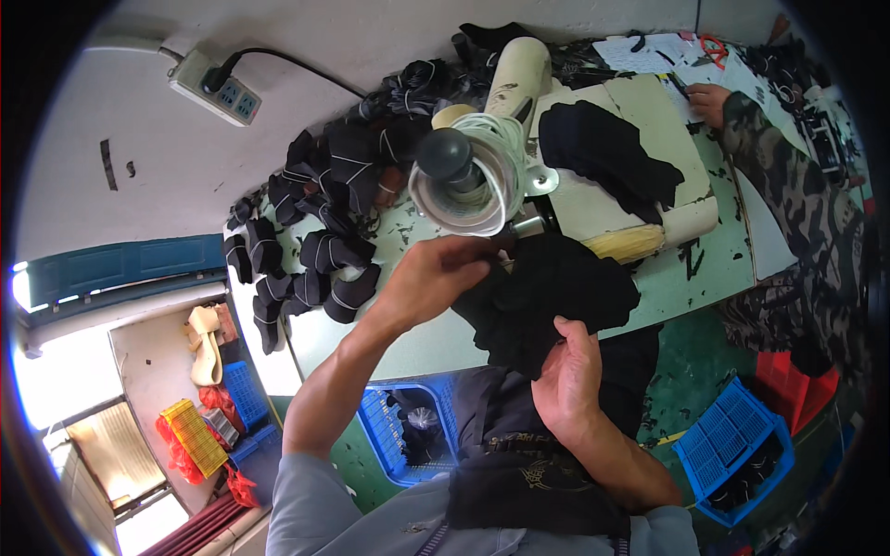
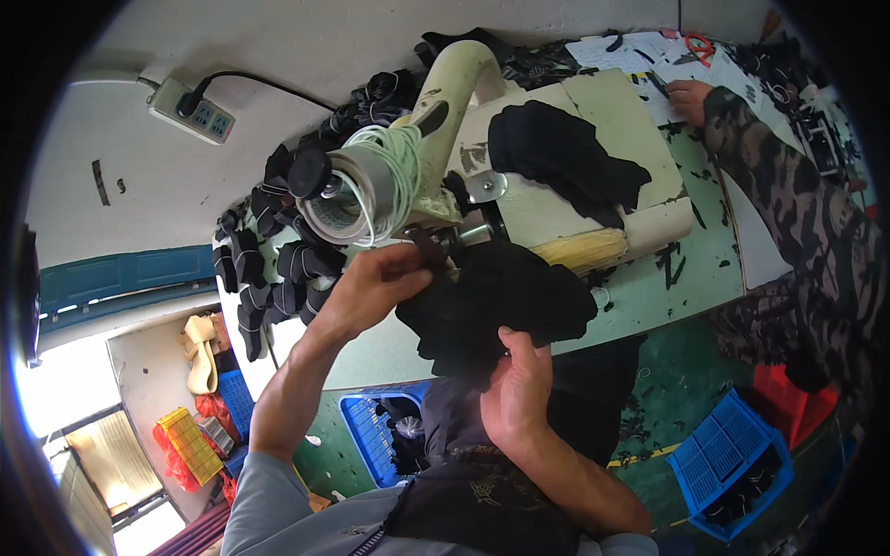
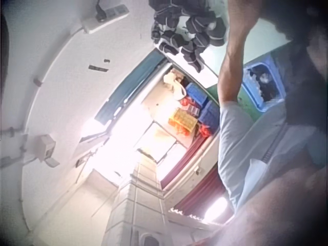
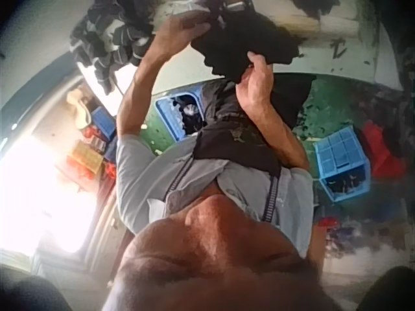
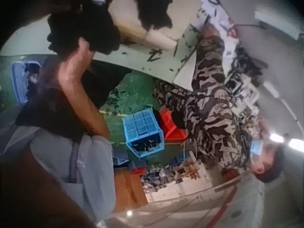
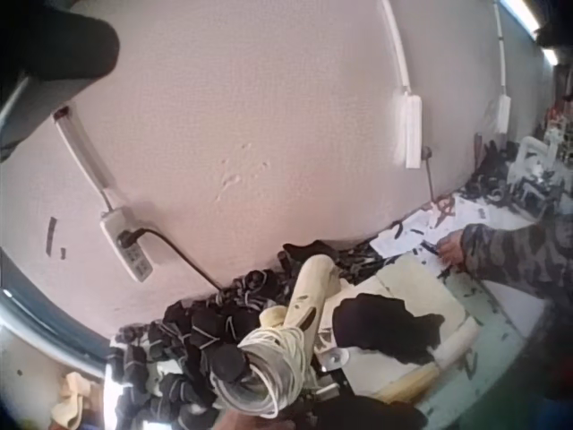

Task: The person adjusts the mechanism of a sewing machine, then feeds fabric shoe pieces through the machine one by one to finish their edges.

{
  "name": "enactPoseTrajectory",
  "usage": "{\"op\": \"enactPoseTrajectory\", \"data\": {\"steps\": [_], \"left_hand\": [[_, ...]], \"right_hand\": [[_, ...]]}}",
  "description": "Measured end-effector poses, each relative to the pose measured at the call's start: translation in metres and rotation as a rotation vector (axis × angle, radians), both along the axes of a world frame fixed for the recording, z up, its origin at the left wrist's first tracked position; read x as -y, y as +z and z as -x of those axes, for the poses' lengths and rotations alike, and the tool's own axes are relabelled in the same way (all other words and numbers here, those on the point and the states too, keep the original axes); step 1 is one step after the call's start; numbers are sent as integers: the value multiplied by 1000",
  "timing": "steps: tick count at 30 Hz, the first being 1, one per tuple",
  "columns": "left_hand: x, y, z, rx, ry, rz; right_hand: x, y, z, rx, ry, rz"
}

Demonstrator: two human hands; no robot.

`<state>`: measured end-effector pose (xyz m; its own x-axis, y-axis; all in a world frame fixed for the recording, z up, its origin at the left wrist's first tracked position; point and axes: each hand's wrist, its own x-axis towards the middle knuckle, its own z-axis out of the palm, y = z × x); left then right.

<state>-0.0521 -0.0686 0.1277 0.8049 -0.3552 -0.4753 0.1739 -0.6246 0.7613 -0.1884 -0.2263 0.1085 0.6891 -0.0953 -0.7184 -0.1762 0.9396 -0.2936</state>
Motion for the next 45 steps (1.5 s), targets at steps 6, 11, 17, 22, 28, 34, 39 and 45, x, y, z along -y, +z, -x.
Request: {"op": "enactPoseTrajectory", "data": {"steps": [6,11,17,22,28,34,39,45], "left_hand": [[1,-4,5,96,62,-75],[12,-1,1,135,67,-191],[16,-7,19,-161,334,276],[-6,10,78,-310,204,300],[26,19,121,105,139,258],[-20,34,95,-454,63,231],[-38,30,124,-668,-376,107],[-44,47,161,-448,-441,86]], "right_hand": [[-6,4,4,-15,-39,-7],[-7,5,5,-1,-62,-53],[-5,-8,6,-18,-120,195],[19,-16,27,352,169,612],[13,-4,26,457,387,569],[38,17,39,329,533,435],[47,8,62,607,1197,709],[54,20,79,555,1303,687]]}}
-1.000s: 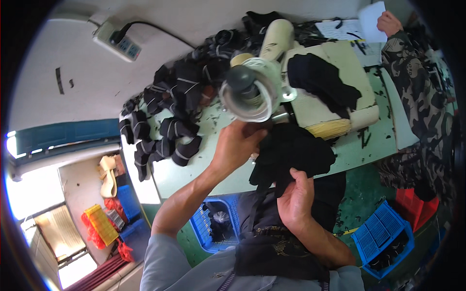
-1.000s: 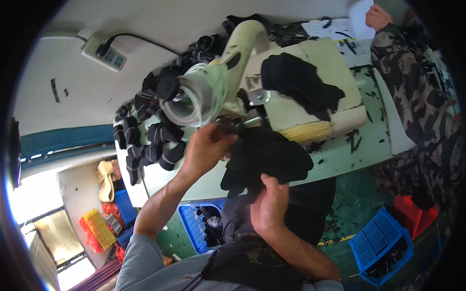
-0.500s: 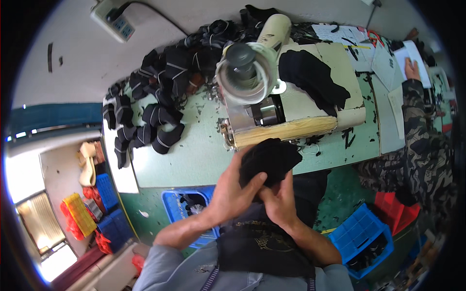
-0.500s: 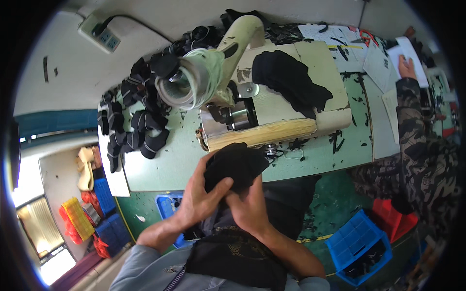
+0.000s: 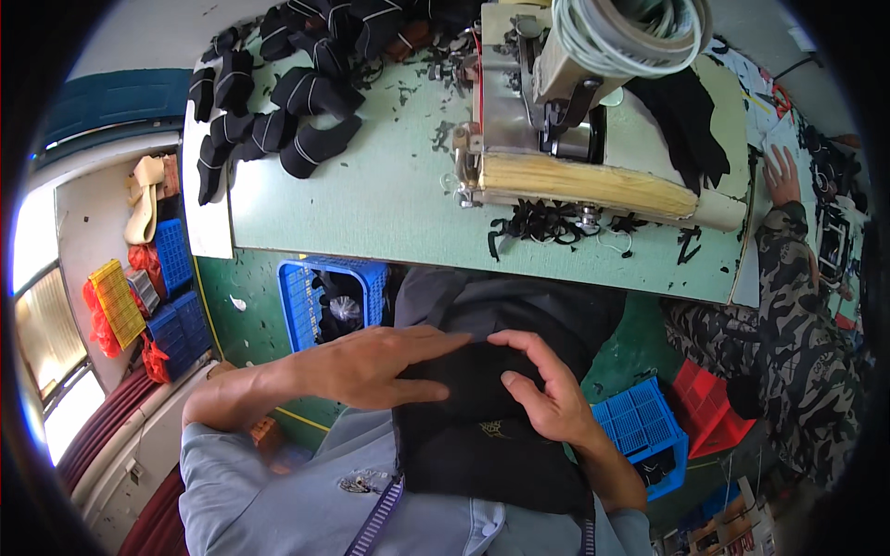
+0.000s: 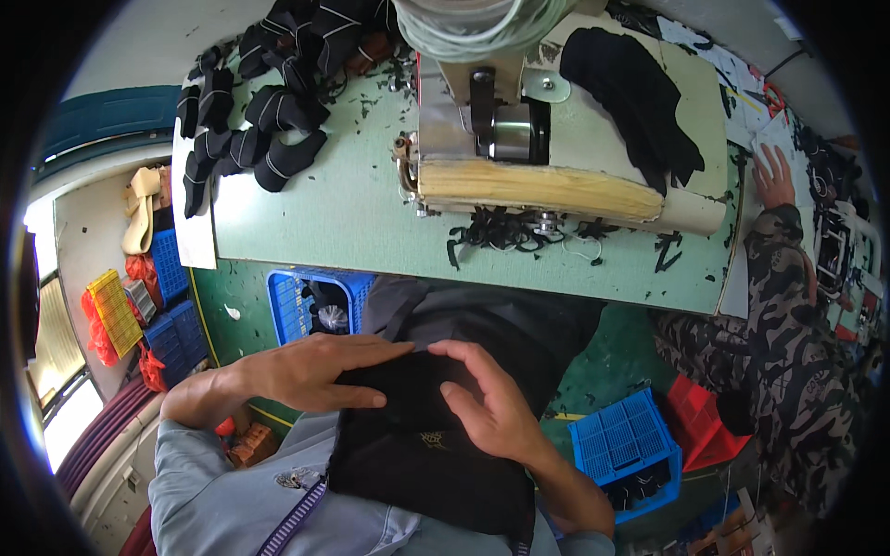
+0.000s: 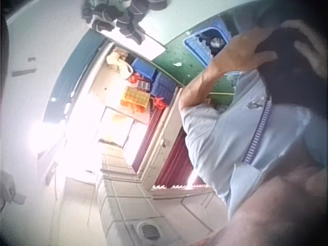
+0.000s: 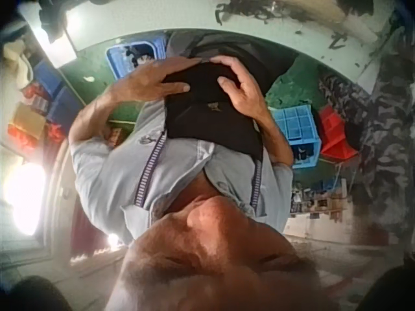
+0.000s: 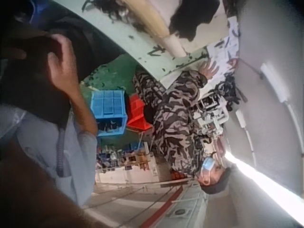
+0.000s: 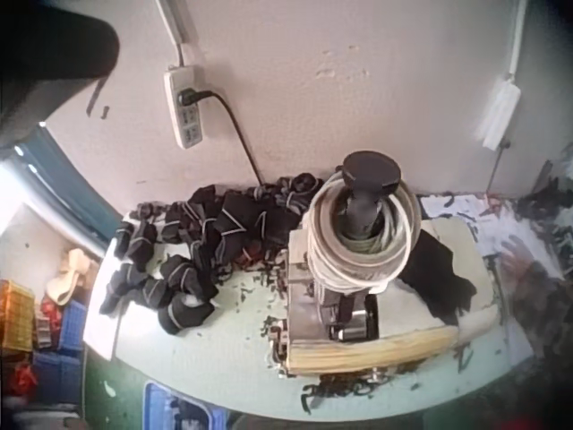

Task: The person adjusts the mechanism of a sewing machine, then feeds fabric shoe pieces through the machine one by one to finish their edges.

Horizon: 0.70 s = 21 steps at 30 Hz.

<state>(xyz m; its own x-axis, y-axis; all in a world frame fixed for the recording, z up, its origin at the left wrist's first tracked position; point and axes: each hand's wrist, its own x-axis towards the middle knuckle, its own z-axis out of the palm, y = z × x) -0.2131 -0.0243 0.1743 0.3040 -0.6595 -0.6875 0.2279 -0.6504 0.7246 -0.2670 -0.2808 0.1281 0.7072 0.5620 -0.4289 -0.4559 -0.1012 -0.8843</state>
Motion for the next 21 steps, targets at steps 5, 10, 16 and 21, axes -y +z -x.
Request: {"op": "enactPoseTrajectory", "data": {"steps": [5,10,16,21], "left_hand": [[4,1,11,103,155,56],[5,0,14,130,91,31],[18,4,23,122,76,-72],[17,-8,9,78,58,-84]], "right_hand": [[-1,0,4,152,-79,135],[-3,4,6,155,-31,126],[-9,8,19,247,-133,130],[-15,12,11,236,-77,191]]}}
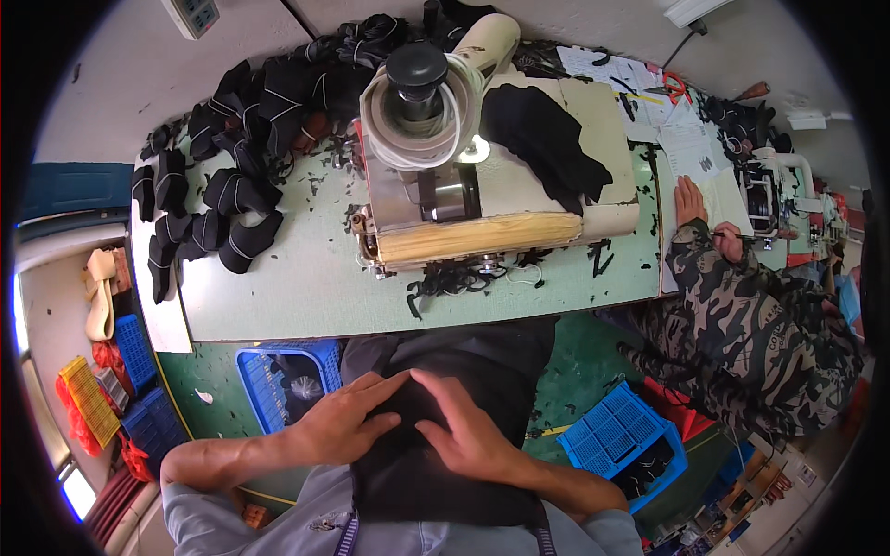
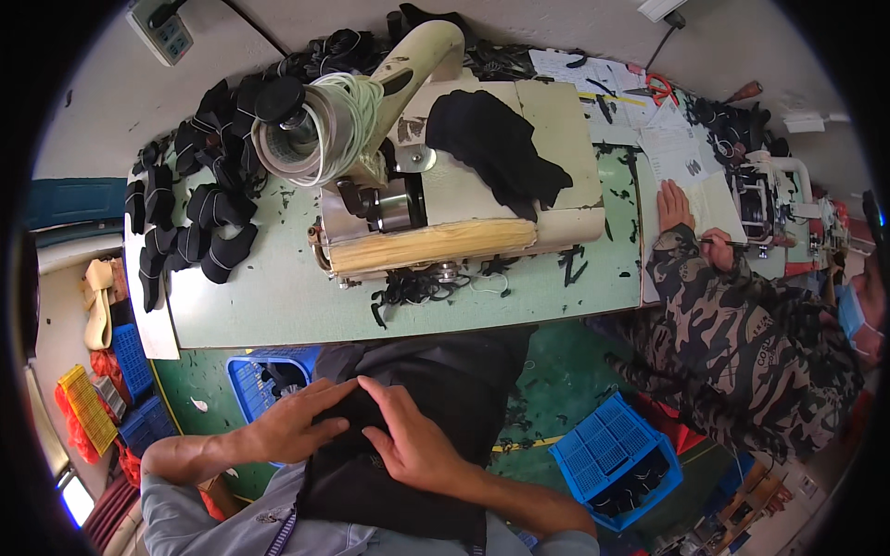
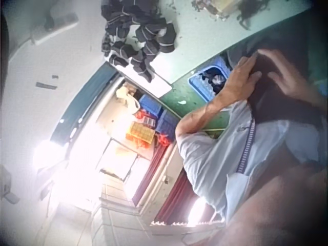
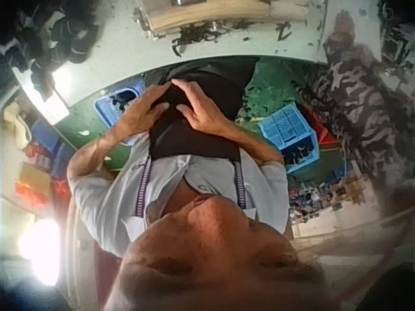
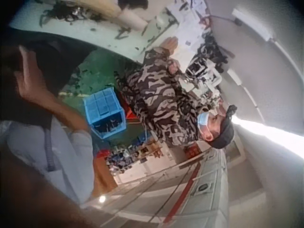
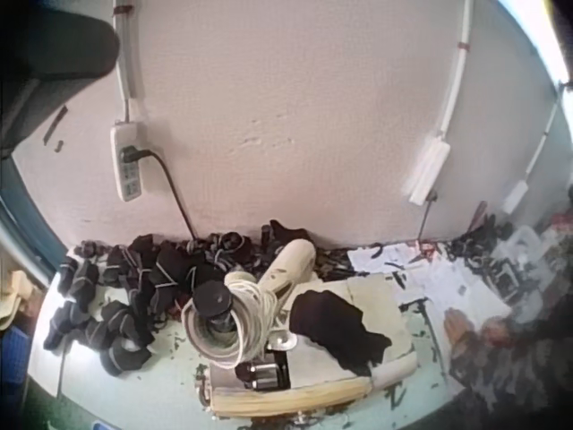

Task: The person adjusts the mechanism of a sewing machine, then feeds fabric shoe pieces through the machine one by one to finish their edges.

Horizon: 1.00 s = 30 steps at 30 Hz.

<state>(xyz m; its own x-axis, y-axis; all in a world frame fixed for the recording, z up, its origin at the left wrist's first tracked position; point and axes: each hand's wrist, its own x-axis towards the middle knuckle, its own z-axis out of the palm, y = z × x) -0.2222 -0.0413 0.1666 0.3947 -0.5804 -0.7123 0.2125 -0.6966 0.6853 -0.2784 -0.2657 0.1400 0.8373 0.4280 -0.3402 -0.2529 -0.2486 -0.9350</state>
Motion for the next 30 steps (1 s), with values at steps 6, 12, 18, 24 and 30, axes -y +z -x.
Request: {"op": "enactPoseTrajectory", "data": {"steps": [6,12,18,24,30], "left_hand": [[5,-23,-75,459,112,262],[4,-22,-162,287,165,111],[8,-33,-193,344,-14,-102],[7,-37,-213,318,-65,-146],[10,-51,-225,350,-56,-172]], "right_hand": [[-22,-26,-57,-116,-428,-161],[-15,-39,-110,-344,-440,-390],[46,-17,-168,163,-201,238],[46,-19,-192,511,-158,434],[49,-20,-198,624,-47,517]]}}
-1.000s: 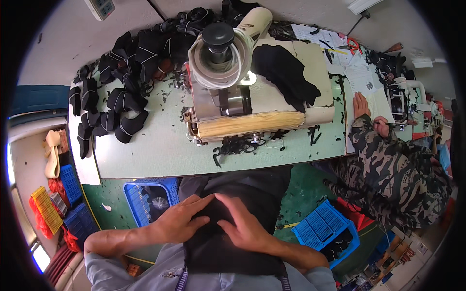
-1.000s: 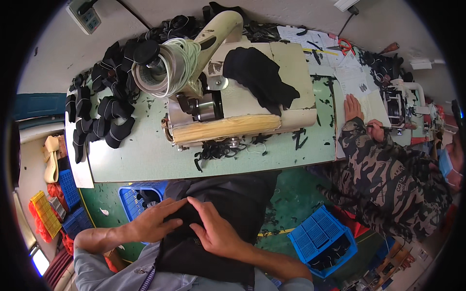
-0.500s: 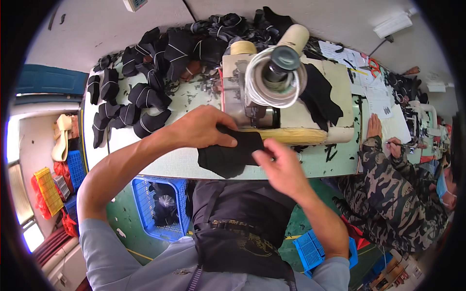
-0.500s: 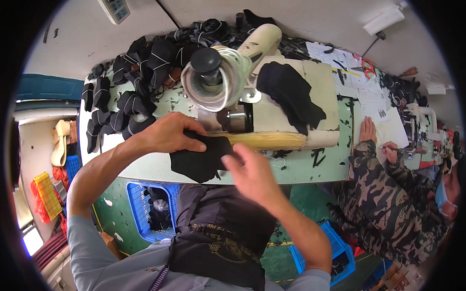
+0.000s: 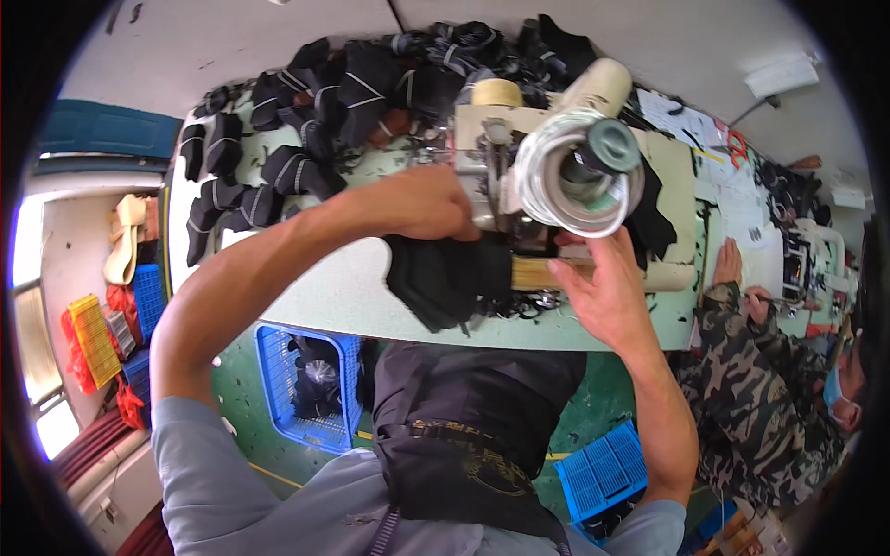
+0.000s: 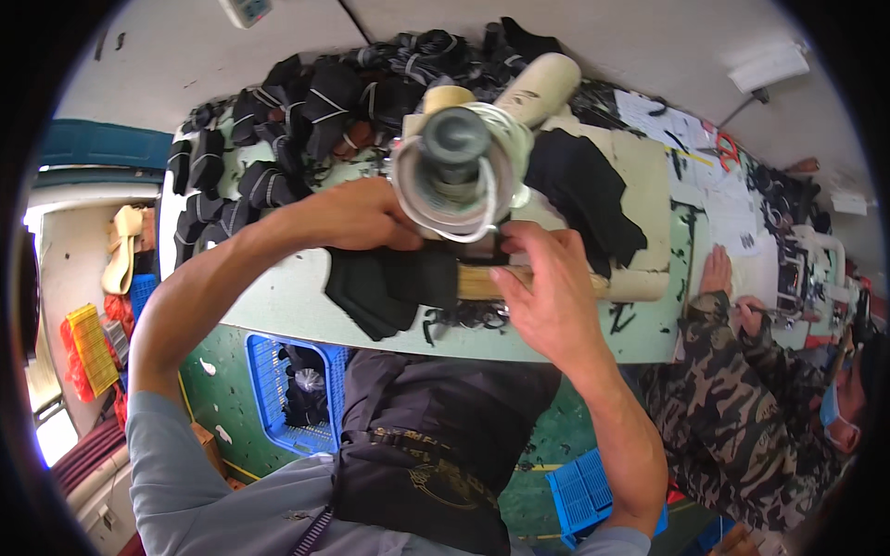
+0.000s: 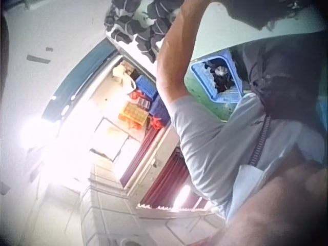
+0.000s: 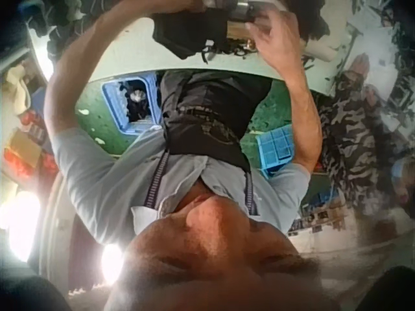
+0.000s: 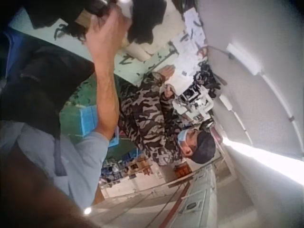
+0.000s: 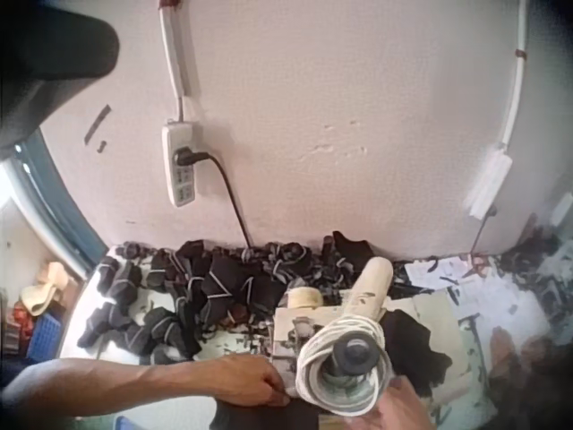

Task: The person adjusts the mechanism of a sewing machine, then feeds fabric shoe pieces through the machine one by one to finish their edges.

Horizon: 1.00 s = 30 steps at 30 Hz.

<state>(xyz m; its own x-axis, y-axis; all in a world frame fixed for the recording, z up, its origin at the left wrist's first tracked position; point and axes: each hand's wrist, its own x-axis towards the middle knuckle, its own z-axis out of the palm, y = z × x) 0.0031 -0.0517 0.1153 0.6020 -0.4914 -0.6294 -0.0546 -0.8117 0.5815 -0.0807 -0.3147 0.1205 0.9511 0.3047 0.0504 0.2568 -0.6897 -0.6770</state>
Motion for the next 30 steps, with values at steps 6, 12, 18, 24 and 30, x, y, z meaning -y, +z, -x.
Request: {"op": "enactPoseTrajectory", "data": {"steps": [6,12,18,24,30], "left_hand": [[23,-5,27,171,35,21],[4,51,95,374,133,201],[48,49,168,791,342,508],[59,30,178,932,518,765],[47,33,176,1024,410,795]], "right_hand": [[2,21,-10,3,6,43],[24,60,42,88,51,-58],[12,57,70,580,291,-62],[5,65,80,652,329,-79],[1,65,78,613,321,-121]]}}
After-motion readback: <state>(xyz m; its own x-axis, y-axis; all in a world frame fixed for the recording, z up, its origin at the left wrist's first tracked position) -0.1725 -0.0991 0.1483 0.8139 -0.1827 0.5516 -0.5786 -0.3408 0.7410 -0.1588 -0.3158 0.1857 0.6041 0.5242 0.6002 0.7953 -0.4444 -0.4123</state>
